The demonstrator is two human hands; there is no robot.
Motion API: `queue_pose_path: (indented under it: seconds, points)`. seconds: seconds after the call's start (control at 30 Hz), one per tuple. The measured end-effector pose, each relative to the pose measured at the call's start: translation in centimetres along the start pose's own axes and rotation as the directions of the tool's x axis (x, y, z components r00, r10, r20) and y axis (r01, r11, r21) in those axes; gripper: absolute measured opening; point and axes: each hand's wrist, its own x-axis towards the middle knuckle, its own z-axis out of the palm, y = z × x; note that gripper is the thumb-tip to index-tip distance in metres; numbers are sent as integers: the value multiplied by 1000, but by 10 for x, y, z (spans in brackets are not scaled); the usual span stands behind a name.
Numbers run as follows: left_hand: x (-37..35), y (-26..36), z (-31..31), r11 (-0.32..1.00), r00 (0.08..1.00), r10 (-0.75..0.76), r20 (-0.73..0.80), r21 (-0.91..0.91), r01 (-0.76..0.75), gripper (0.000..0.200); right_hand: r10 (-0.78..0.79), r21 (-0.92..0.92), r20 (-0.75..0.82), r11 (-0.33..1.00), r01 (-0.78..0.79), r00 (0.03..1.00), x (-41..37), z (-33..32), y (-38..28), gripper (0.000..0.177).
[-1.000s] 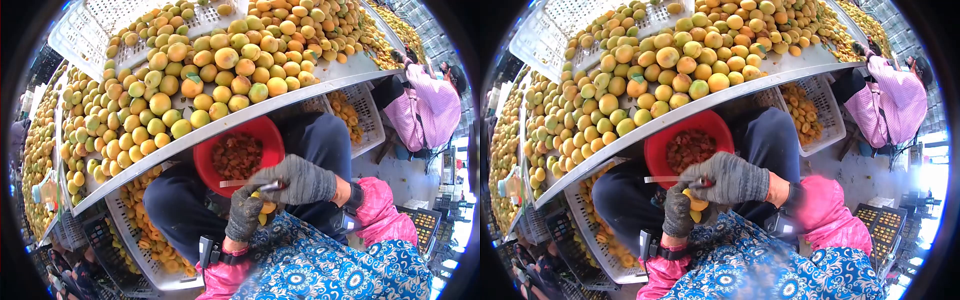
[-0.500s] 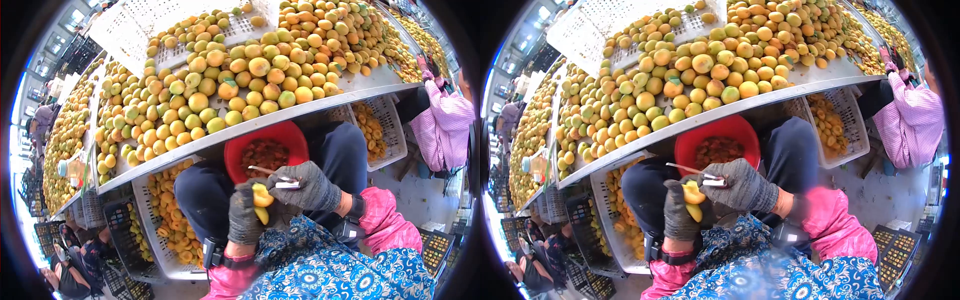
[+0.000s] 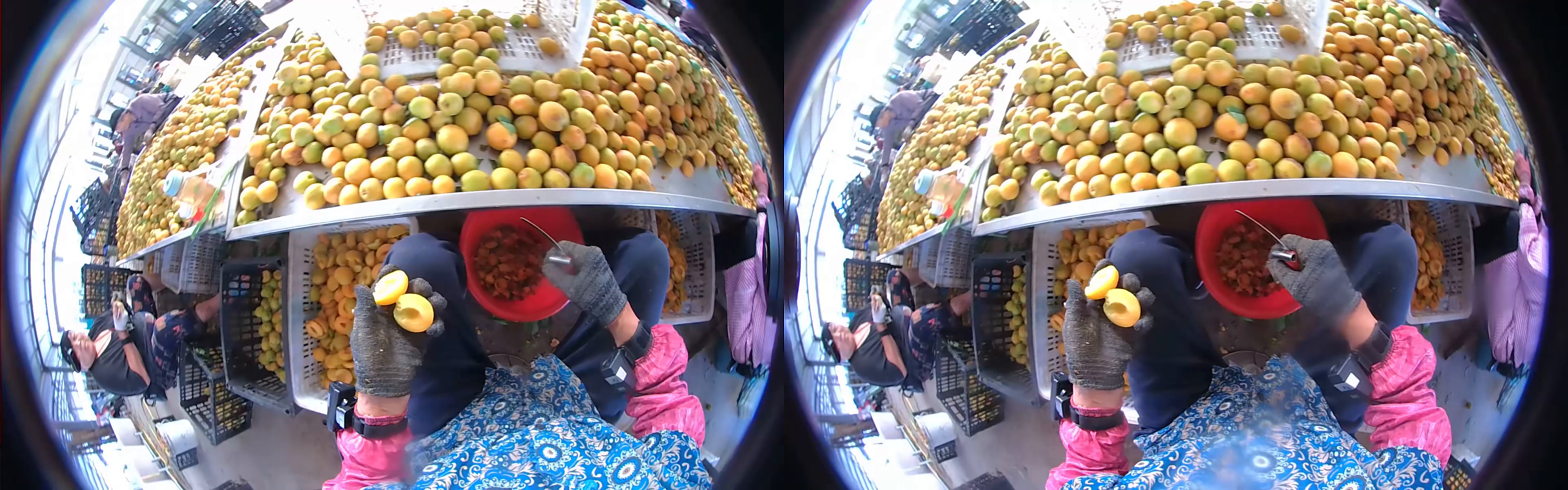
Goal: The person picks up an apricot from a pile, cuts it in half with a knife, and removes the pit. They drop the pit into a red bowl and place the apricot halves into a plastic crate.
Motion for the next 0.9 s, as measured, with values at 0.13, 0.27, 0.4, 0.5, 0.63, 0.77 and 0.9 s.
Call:
queue_pose_path:
  seconds: [0.13,0.27,0.4,0.5,0.63,0.77,0.9]
  points:
    - [-9,13,-16,974,977,193,-86,142,-179,49,-37,-116,24,992,39,999,4,7,15,18]
    - [-25,47,-37,856,866,451,-215,380,-351,40,-7,-68,10,998,8,1000,12,13,31,16]
    - [-29,65,-67,746,746,592,-306,557,-364,33,-75,-42,42,996,77,996,20,15,31,14]
    - [-35,72,-80,723,689,630,-359,594,-352,34,-69,-20,55,997,70,996,23,16,28,13]
    - [-33,80,-104,287,557,807,-197,955,-79,39,-70,-11,73,997,71,995,25,13,14,12]
    - [-32,80,-102,-103,517,854,56,993,63,31,-53,-38,51,998,55,997,26,12,35,14]
    - [-37,78,-110,73,517,856,-23,994,-78,12,-44,-62,46,997,47,998,29,13,43,16]
